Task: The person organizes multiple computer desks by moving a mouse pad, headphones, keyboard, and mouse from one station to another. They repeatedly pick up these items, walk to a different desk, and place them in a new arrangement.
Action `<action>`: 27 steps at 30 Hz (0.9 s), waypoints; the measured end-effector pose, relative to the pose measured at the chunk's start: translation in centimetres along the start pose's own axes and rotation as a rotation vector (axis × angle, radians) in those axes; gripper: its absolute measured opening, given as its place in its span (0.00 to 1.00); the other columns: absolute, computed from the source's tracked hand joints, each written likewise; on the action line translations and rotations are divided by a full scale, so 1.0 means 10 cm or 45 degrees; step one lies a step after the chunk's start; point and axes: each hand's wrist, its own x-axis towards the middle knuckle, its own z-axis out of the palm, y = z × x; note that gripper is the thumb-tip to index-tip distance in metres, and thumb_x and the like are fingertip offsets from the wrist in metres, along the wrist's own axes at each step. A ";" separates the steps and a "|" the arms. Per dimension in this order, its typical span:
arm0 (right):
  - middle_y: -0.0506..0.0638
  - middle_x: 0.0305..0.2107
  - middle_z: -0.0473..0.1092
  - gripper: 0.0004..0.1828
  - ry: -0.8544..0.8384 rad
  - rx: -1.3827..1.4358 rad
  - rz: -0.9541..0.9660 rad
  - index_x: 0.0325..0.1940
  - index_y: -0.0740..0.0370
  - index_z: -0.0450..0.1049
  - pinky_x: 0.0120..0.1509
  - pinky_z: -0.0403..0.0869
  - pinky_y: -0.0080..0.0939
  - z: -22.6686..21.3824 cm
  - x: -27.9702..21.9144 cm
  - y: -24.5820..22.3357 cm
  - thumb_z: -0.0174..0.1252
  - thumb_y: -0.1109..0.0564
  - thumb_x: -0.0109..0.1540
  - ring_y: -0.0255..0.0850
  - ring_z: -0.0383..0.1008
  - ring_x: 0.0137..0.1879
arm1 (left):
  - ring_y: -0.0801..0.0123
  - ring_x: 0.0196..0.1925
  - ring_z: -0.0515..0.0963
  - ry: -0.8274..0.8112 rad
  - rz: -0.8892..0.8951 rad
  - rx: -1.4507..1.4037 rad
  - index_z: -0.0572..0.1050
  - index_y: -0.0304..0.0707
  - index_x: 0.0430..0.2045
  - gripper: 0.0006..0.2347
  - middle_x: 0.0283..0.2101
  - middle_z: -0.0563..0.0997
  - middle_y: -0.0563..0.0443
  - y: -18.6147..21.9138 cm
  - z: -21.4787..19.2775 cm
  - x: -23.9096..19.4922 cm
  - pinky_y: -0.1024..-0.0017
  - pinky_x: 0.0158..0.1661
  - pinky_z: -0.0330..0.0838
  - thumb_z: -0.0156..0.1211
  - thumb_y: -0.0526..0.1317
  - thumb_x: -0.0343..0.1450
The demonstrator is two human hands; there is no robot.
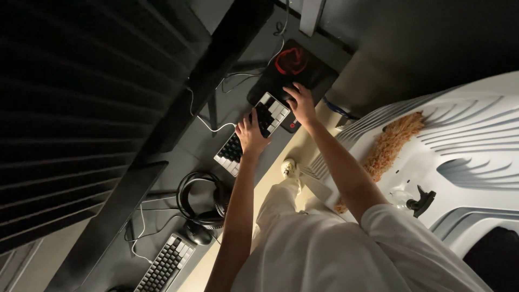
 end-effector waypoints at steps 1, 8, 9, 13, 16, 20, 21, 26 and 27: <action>0.58 0.64 0.65 0.31 -0.004 0.002 -0.004 0.66 0.46 0.74 0.70 0.67 0.56 -0.01 0.02 -0.04 0.65 0.64 0.59 0.61 0.66 0.65 | 0.45 0.62 0.66 0.002 -0.005 0.000 0.53 0.45 0.72 0.56 0.67 0.64 0.39 0.01 0.02 0.00 0.44 0.65 0.56 0.81 0.52 0.47; 0.59 0.62 0.65 0.33 0.040 -0.023 0.066 0.65 0.47 0.73 0.66 0.69 0.56 0.02 0.08 -0.07 0.69 0.63 0.57 0.61 0.66 0.63 | 0.43 0.67 0.63 -0.036 -0.074 0.040 0.49 0.45 0.73 0.56 0.68 0.62 0.37 0.09 0.00 0.02 0.43 0.66 0.53 0.81 0.51 0.49; 0.59 0.62 0.65 0.33 0.030 -0.028 0.078 0.65 0.47 0.73 0.66 0.69 0.56 0.02 0.09 -0.07 0.69 0.63 0.57 0.62 0.65 0.63 | 0.44 0.67 0.63 -0.062 -0.090 0.041 0.49 0.45 0.73 0.56 0.69 0.62 0.38 0.11 -0.02 0.03 0.44 0.67 0.53 0.81 0.50 0.50; 0.59 0.63 0.64 0.32 0.004 -0.059 0.073 0.66 0.47 0.73 0.67 0.68 0.56 0.07 0.07 0.03 0.69 0.62 0.58 0.62 0.65 0.64 | 0.44 0.68 0.62 -0.033 -0.074 0.052 0.48 0.45 0.73 0.56 0.69 0.61 0.37 0.11 0.01 0.01 0.44 0.66 0.53 0.82 0.51 0.50; 0.59 0.64 0.63 0.32 0.001 -0.067 0.053 0.67 0.47 0.72 0.69 0.68 0.57 0.08 0.02 0.05 0.68 0.62 0.59 0.62 0.64 0.66 | 0.43 0.68 0.61 -0.025 -0.079 0.083 0.48 0.46 0.73 0.57 0.69 0.60 0.37 0.13 0.01 0.00 0.45 0.65 0.53 0.83 0.52 0.48; 0.62 0.68 0.59 0.33 -0.020 -0.035 0.071 0.70 0.47 0.69 0.70 0.67 0.58 0.04 -0.06 0.00 0.66 0.63 0.61 0.64 0.60 0.69 | 0.45 0.68 0.62 -0.040 -0.099 0.113 0.48 0.46 0.74 0.57 0.69 0.60 0.37 0.12 0.08 0.02 0.44 0.66 0.54 0.82 0.53 0.50; 0.63 0.70 0.57 0.34 -0.030 -0.035 0.087 0.71 0.48 0.68 0.70 0.66 0.59 0.03 -0.09 -0.03 0.66 0.63 0.61 0.65 0.59 0.70 | 0.45 0.68 0.62 -0.032 -0.097 0.127 0.48 0.47 0.73 0.57 0.69 0.60 0.38 0.11 0.10 0.02 0.44 0.66 0.54 0.82 0.54 0.50; 0.66 0.71 0.53 0.40 0.021 0.008 0.134 0.76 0.54 0.60 0.73 0.63 0.58 -0.19 -0.28 -0.29 0.65 0.63 0.61 0.66 0.57 0.72 | 0.45 0.68 0.61 -0.026 -0.098 0.130 0.48 0.45 0.73 0.57 0.69 0.59 0.38 0.13 0.07 0.02 0.43 0.66 0.53 0.82 0.53 0.50; 0.66 0.71 0.52 0.41 0.041 0.045 0.152 0.77 0.55 0.58 0.74 0.62 0.58 -0.23 -0.35 -0.33 0.65 0.63 0.61 0.66 0.57 0.73 | 0.44 0.69 0.61 -0.019 -0.095 0.109 0.48 0.46 0.73 0.56 0.69 0.59 0.38 0.13 0.07 0.01 0.42 0.66 0.52 0.81 0.53 0.51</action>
